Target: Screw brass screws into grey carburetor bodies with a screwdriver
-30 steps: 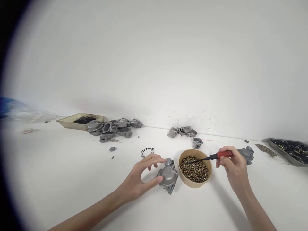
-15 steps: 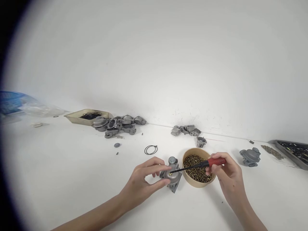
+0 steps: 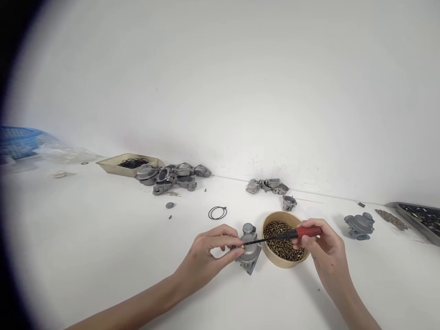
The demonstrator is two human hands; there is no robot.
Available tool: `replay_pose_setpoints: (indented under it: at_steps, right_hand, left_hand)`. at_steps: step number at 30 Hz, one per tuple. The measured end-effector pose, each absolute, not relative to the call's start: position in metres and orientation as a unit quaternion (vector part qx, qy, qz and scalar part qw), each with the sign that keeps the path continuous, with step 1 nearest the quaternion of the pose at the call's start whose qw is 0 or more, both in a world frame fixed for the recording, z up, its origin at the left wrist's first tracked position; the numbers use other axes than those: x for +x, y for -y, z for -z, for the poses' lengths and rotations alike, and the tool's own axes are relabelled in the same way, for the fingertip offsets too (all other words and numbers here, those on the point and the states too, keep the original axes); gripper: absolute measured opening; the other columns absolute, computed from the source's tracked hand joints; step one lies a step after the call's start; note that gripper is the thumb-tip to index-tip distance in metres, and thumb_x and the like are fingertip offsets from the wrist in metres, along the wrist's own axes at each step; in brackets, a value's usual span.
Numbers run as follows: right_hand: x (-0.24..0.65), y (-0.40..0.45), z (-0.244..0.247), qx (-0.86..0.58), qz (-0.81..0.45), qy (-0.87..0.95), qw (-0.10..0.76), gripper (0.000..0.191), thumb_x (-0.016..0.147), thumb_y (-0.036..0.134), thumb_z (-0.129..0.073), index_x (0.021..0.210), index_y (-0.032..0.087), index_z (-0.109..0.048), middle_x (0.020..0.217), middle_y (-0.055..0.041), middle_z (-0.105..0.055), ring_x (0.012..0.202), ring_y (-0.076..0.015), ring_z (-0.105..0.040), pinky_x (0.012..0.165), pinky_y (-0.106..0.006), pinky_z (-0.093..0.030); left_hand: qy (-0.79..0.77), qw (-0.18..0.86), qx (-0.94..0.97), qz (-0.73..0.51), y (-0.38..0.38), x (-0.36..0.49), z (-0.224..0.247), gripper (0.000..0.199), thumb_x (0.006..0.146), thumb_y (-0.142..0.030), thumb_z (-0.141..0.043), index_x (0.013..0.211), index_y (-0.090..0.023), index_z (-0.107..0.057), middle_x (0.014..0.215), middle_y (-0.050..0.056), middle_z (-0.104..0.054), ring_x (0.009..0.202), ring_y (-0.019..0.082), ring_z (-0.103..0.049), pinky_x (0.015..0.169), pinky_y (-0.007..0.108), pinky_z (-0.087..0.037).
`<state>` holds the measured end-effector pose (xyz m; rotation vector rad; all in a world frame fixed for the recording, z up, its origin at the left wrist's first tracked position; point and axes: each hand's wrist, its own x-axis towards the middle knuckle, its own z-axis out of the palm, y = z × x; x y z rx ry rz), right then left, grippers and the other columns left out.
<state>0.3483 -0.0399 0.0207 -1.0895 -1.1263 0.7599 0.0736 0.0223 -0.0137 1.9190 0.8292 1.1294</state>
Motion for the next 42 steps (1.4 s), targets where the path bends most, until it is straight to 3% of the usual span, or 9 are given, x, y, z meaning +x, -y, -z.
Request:
replay_pose_setpoints:
  at_steps: [18, 25, 30, 42]
  right_hand:
    - [0.358, 0.036, -0.022, -0.455, -0.343, 0.478, 0.668, 0.02, 0.085, 0.037, -0.086, 0.1, 0.026, -0.078, 0.093, -0.0055, -0.075, 0.072, -0.0194, -0.071, 0.069, -0.033, -0.064]
    - [0.419, 0.013, -0.018, -0.469, -0.271, 0.483, 0.688, 0.02, 0.079, 0.032, -0.088, 0.095, 0.025, -0.078, 0.087, -0.0043, -0.075, 0.069, -0.0214, -0.072, 0.069, -0.04, -0.066]
    - [0.431, 0.008, -0.013, -0.542, -0.217, 0.471, 0.661, 0.019, 0.081, 0.028, -0.082, 0.097, 0.024, -0.073, 0.079, -0.0009, -0.072, 0.065, -0.0175, -0.069, 0.069, -0.035, -0.064]
    - [0.42, 0.011, -0.019, -0.61, -0.14, 0.497, 0.601, 0.021, 0.077, 0.032, -0.074, 0.095, 0.022, -0.07, 0.071, -0.0017, -0.072, 0.062, -0.0201, -0.07, 0.071, -0.037, -0.062]
  left_hand:
    - [-0.291, 0.325, 0.764, -0.475, -0.026, 0.072, 0.013, 0.014, 0.091, -0.021, -0.07, 0.09, -0.022, -0.084, 0.087, 0.004, -0.076, 0.072, 0.013, -0.065, 0.062, 0.021, -0.049]
    - [-0.239, 0.426, 0.769, -0.412, -0.057, 0.055, 0.019, 0.011, 0.085, -0.029, -0.08, 0.087, -0.02, -0.087, 0.072, 0.004, -0.071, 0.065, 0.013, -0.055, 0.062, 0.023, -0.047]
    - [-0.233, 0.498, 0.762, -0.341, -0.064, 0.052, 0.028, 0.013, 0.081, -0.033, -0.087, 0.087, -0.022, -0.089, 0.075, 0.006, -0.074, 0.066, 0.013, -0.056, 0.062, 0.023, -0.046]
    - [-0.247, 0.509, 0.761, -0.318, -0.071, 0.05, 0.028, 0.016, 0.079, -0.036, -0.089, 0.087, -0.022, -0.089, 0.078, 0.008, -0.076, 0.066, 0.014, -0.057, 0.061, 0.025, -0.043]
